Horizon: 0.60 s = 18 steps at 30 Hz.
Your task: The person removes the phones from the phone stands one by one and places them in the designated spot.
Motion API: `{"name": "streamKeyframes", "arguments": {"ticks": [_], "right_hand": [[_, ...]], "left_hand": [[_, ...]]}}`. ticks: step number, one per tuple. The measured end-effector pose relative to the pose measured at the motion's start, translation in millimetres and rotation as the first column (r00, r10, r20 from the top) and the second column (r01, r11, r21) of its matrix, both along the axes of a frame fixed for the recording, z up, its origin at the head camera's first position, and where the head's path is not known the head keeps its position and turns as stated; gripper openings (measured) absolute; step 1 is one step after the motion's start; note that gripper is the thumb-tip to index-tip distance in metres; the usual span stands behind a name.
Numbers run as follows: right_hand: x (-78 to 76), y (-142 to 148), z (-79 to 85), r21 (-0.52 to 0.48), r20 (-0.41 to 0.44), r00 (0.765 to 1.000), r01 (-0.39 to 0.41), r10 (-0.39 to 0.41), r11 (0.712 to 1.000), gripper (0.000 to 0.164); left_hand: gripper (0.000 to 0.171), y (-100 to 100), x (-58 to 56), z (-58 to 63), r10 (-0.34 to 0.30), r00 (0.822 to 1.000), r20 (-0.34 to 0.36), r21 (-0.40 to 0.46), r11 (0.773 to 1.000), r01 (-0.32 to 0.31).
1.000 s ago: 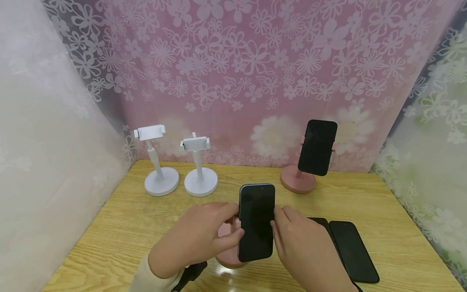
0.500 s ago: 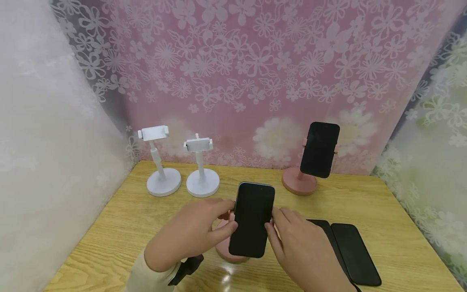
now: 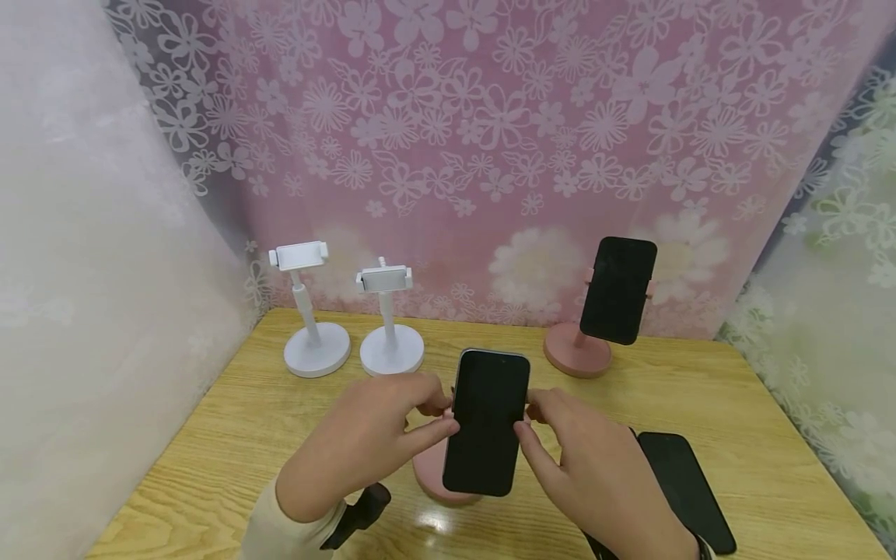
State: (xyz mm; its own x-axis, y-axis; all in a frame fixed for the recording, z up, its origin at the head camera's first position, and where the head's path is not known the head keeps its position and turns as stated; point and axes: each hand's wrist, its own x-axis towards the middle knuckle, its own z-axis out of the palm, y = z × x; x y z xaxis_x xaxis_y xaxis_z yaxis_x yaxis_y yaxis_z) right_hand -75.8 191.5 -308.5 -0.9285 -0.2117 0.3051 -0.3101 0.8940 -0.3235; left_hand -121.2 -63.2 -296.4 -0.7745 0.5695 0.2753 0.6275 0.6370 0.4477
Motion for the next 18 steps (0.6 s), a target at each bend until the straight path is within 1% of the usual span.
{"name": "streamKeyframes", "arguments": {"ticks": [3,5,11,18], "right_hand": [[-0.9,-1.4,-0.1,0.001,-0.01,1.0,-0.005,0.005,1.0,0.011],[-0.8,-3.2,-0.7,0.002,-0.036,0.999,-0.011,0.011,1.0,0.013],[1.0,-7.3,-4.6,0.027,-0.164,0.986,-0.035,0.039,0.999,0.015],[0.8,-8.6,-6.3,0.036,-0.202,0.978,-0.037,0.043,0.999,0.015]], "left_hand": [[0.015,-0.1,0.0,0.0,-0.028,0.999,-0.03,0.021,0.999,0.028],[0.017,0.2,0.1,-0.1,-0.034,0.999,-0.026,0.035,0.999,0.035],[0.018,1.5,-0.4,-0.4,-0.029,0.999,0.037,0.052,0.998,0.027],[0.017,0.0,-1.7,-1.6,-0.045,0.996,0.081,0.06,0.997,0.041]]}}
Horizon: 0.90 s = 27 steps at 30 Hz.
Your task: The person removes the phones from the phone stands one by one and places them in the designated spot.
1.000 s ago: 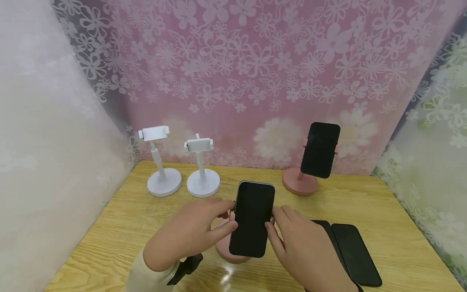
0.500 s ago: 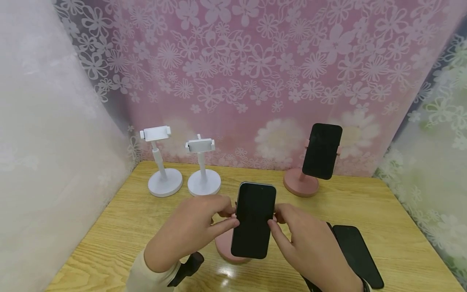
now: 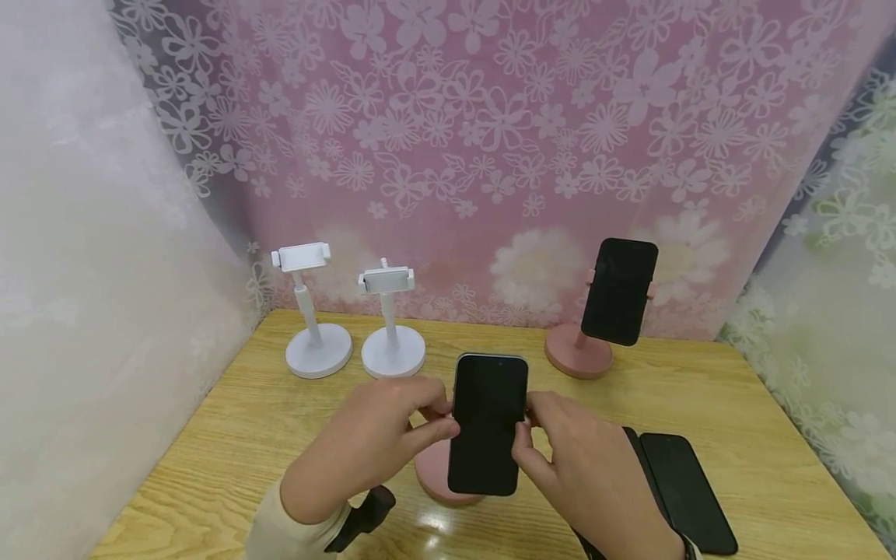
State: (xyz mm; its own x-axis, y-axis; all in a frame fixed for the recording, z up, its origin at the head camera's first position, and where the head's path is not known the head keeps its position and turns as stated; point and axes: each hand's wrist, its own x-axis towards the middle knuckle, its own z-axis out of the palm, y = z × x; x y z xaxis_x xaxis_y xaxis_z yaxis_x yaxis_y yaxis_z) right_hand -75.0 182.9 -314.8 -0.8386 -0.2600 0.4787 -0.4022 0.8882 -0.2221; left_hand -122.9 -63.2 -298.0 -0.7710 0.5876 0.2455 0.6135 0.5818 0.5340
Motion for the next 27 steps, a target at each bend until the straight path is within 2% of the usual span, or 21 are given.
{"name": "streamKeyframes", "arguments": {"ticks": [5,9,17,22,27], "right_hand": [[-0.3,-2.1,-1.2,-0.011,-0.018,1.0,-0.005,0.005,1.0,0.014],[0.1,-3.4,-0.7,-0.015,-0.006,1.0,0.008,-0.008,1.0,0.013],[0.4,0.3,0.4,-0.024,0.091,0.994,0.056,-0.053,0.998,0.013],[-0.7,1.1,0.5,-0.037,0.126,0.991,0.043,-0.039,0.998,0.014],[-0.8,-0.1,0.7,-0.049,0.12,0.993,0.023,-0.017,0.999,0.015]], "left_hand": [[0.019,-1.0,-3.7,-1.6,-0.019,0.999,0.05,0.022,1.0,0.018],[0.021,-1.8,-4.6,-1.5,-0.022,0.998,0.054,0.018,1.0,0.021],[0.018,0.1,-3.3,-0.7,-0.037,0.999,0.015,-0.025,0.999,0.037],[0.016,0.6,-3.9,-0.1,-0.028,1.0,-0.006,-0.045,0.999,0.028],[0.019,1.3,-2.6,-0.4,-0.025,0.999,-0.03,-0.041,0.999,0.024]]}}
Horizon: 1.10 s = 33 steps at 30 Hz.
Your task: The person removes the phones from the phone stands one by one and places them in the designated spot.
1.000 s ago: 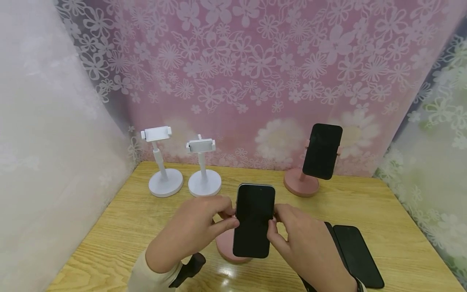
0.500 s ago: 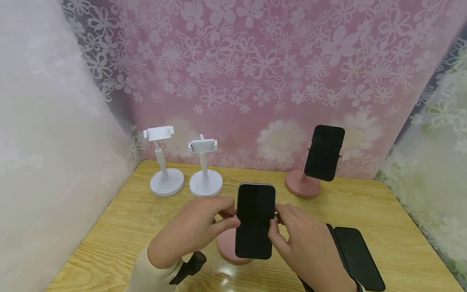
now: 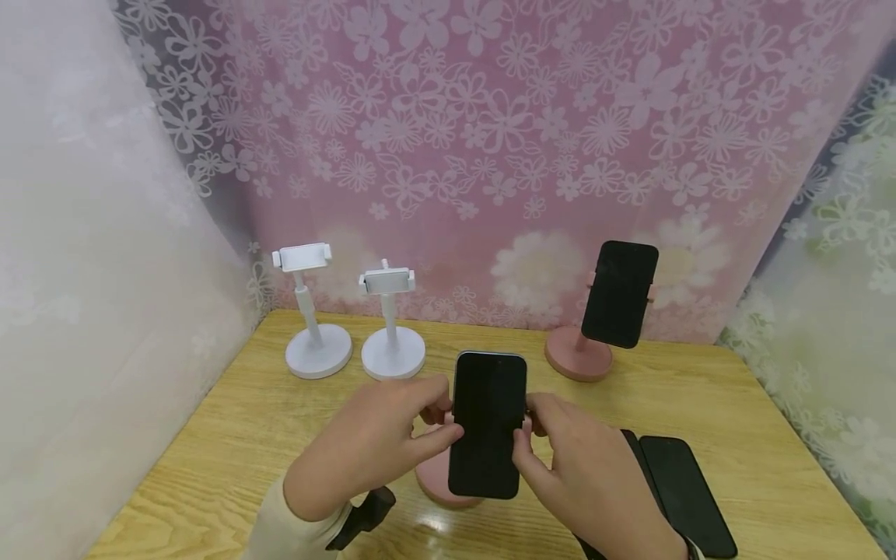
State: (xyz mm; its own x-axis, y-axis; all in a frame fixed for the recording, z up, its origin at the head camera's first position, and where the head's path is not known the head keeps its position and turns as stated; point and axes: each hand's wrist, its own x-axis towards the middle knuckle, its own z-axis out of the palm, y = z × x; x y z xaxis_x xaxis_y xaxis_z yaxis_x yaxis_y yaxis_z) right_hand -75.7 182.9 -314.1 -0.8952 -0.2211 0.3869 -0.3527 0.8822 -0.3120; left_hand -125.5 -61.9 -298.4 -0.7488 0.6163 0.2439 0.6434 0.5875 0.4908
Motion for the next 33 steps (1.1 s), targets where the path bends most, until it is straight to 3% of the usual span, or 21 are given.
{"name": "streamKeyframes", "arguments": {"ticks": [15,33], "right_hand": [[1.1,0.8,0.6,-0.002,0.045,0.999,0.003,-0.003,1.0,0.017],[2.7,1.3,-1.6,0.014,-0.012,1.0,-0.017,0.017,1.0,0.018]], "left_hand": [[0.019,2.2,3.5,-0.1,0.012,1.0,-0.001,-0.008,1.0,-0.012],[0.025,2.8,1.1,-2.2,0.001,1.0,0.029,0.006,1.0,-0.002]]}}
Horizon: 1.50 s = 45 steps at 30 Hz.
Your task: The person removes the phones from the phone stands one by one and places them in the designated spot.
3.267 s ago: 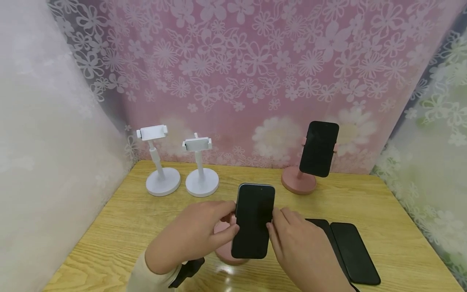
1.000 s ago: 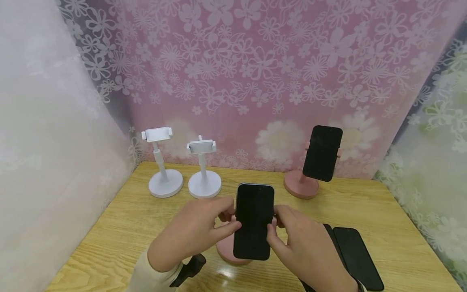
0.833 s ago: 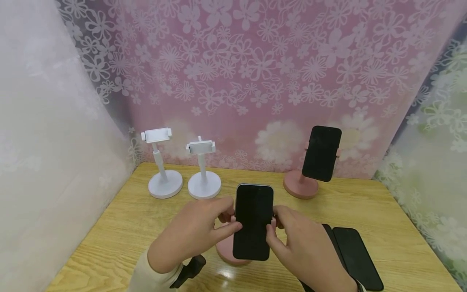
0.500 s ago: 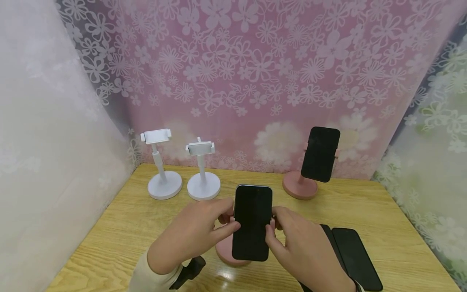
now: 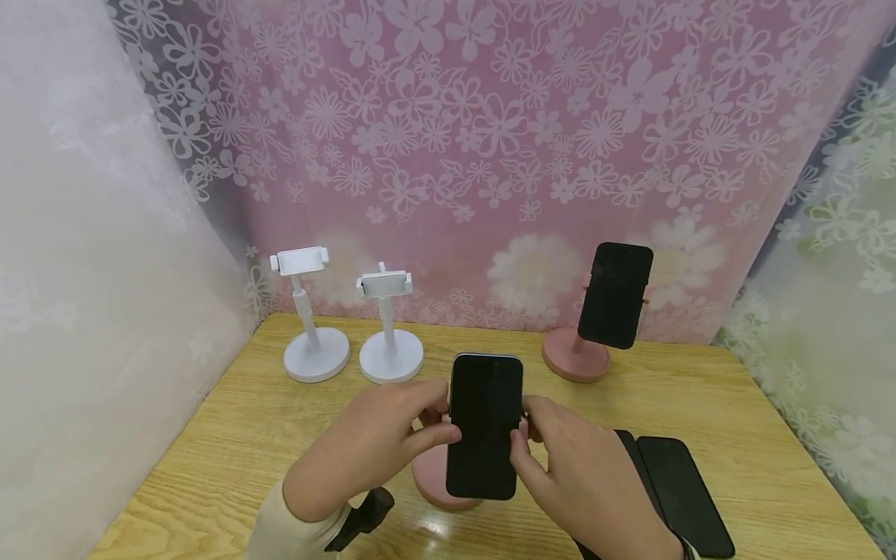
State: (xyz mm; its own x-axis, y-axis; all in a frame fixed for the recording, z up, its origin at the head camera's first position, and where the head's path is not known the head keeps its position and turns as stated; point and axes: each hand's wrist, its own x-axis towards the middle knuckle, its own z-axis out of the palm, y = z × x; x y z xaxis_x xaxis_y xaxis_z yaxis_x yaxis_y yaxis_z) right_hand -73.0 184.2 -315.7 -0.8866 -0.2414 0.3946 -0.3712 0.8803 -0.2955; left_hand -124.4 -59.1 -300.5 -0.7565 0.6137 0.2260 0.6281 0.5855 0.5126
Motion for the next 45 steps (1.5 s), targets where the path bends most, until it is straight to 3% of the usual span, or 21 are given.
{"name": "streamKeyframes", "arguments": {"ticks": [24,33,39,45], "right_hand": [[-0.9,1.4,-1.9,-0.012,0.003,1.0,0.016,-0.016,1.0,0.014],[-0.6,3.2,-0.3,-0.012,0.044,0.999,0.006,-0.006,1.0,0.015],[-0.7,3.0,2.0,-0.011,0.07,0.998,0.001,0.0,1.0,0.015],[-0.7,3.2,3.0,-0.011,0.103,0.995,0.004,-0.003,1.0,0.016]], "left_hand": [[0.024,1.4,-5.1,-2.8,-0.023,1.0,0.021,0.023,0.999,0.022],[0.028,-3.8,-6.0,-3.2,0.113,0.993,0.035,-0.059,0.992,-0.111],[0.024,-5.3,-5.3,-4.8,0.063,0.996,0.061,-0.106,0.993,-0.057],[0.023,-4.2,-4.6,-4.3,0.055,0.994,0.094,-0.097,0.994,-0.046]]}}
